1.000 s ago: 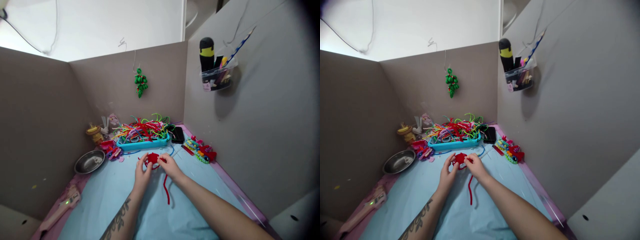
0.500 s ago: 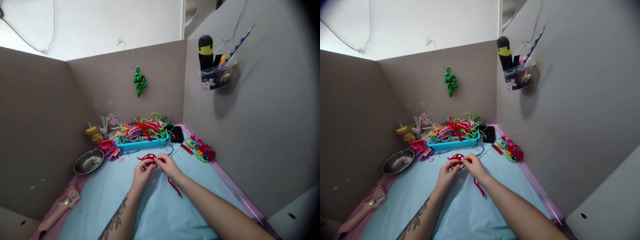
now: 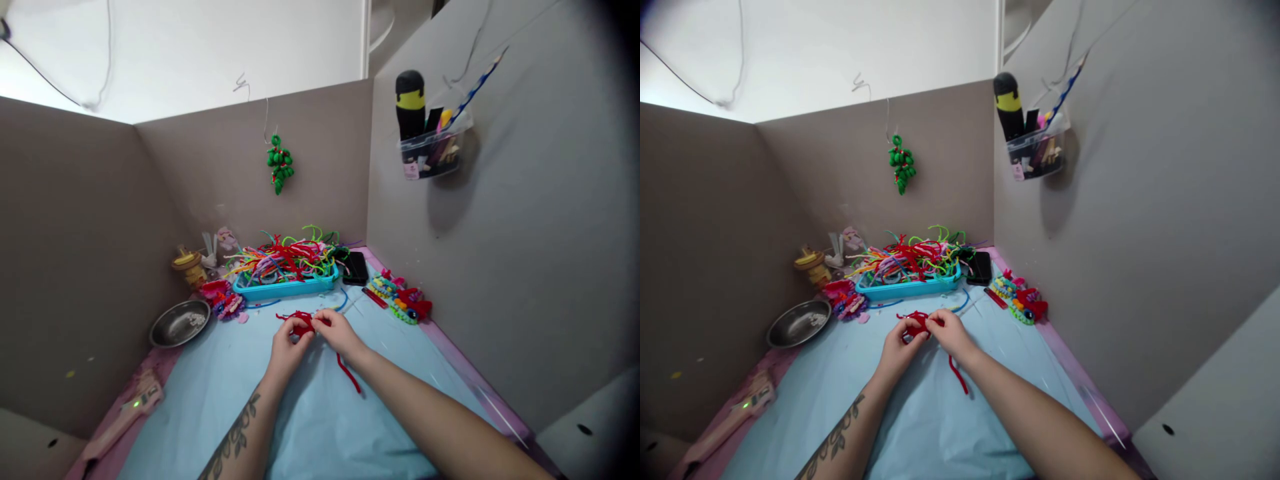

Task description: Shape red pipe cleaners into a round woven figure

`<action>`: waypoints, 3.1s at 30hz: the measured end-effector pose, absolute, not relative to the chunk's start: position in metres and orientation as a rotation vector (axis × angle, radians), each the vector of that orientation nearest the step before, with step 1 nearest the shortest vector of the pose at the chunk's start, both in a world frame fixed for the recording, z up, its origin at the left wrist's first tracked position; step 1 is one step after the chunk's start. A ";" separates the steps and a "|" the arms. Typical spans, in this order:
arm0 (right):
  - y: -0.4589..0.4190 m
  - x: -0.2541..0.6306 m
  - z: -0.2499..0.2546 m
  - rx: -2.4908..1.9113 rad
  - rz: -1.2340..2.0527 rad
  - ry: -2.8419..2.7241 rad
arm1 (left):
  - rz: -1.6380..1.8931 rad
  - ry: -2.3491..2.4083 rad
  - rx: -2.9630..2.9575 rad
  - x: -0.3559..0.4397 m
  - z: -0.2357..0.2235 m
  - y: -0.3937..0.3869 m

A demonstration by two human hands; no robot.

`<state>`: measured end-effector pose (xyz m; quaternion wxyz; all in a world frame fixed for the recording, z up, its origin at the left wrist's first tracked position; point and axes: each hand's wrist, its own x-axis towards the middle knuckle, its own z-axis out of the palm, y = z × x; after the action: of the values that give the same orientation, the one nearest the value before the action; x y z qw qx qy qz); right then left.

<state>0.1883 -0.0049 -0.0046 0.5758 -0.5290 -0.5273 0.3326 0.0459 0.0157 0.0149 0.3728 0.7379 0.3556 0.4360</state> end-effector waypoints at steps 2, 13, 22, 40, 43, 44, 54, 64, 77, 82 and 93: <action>-0.005 0.188 -0.005 -1.243 0.792 -1.219 | 1.131 0.915 1.851 0.045 0.015 0.016; -0.006 0.188 0.000 -1.180 0.881 -1.163 | 1.159 0.893 1.635 0.045 0.011 0.018; 0.003 0.205 -0.004 -1.189 0.943 -0.904 | 1.357 0.971 1.239 0.039 0.008 0.031; -0.030 0.180 0.013 -0.973 0.407 -1.695 | 1.541 1.101 1.049 0.029 -0.001 0.048; -0.026 0.186 0.016 -1.018 0.452 -1.500 | 1.513 1.071 1.069 0.030 0.001 0.047; -0.023 0.189 0.016 -1.028 0.480 -1.426 | 1.502 1.055 1.086 0.030 0.001 0.047; 0.006 0.217 0.002 -0.991 0.848 -0.682 | 1.299 0.894 1.234 0.038 0.009 0.035; -0.007 0.218 0.014 -1.053 0.576 -1.200 | 1.219 0.828 1.271 0.040 0.013 0.030; -0.016 0.218 0.017 -1.358 -0.347 -1.850 | 1.110 0.734 1.275 0.038 0.003 0.033; -0.016 0.211 0.018 -1.344 -0.500 -1.911 | 1.093 0.724 1.261 0.038 0.001 0.034; -0.019 0.203 0.015 -1.149 -0.261 -1.973 | 1.092 0.721 1.248 0.038 0.004 0.031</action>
<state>0.2025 -0.0187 0.0145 0.4096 -0.4561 -0.7832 -0.1037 0.0380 0.0313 0.0039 0.6181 0.5425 0.3134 0.4747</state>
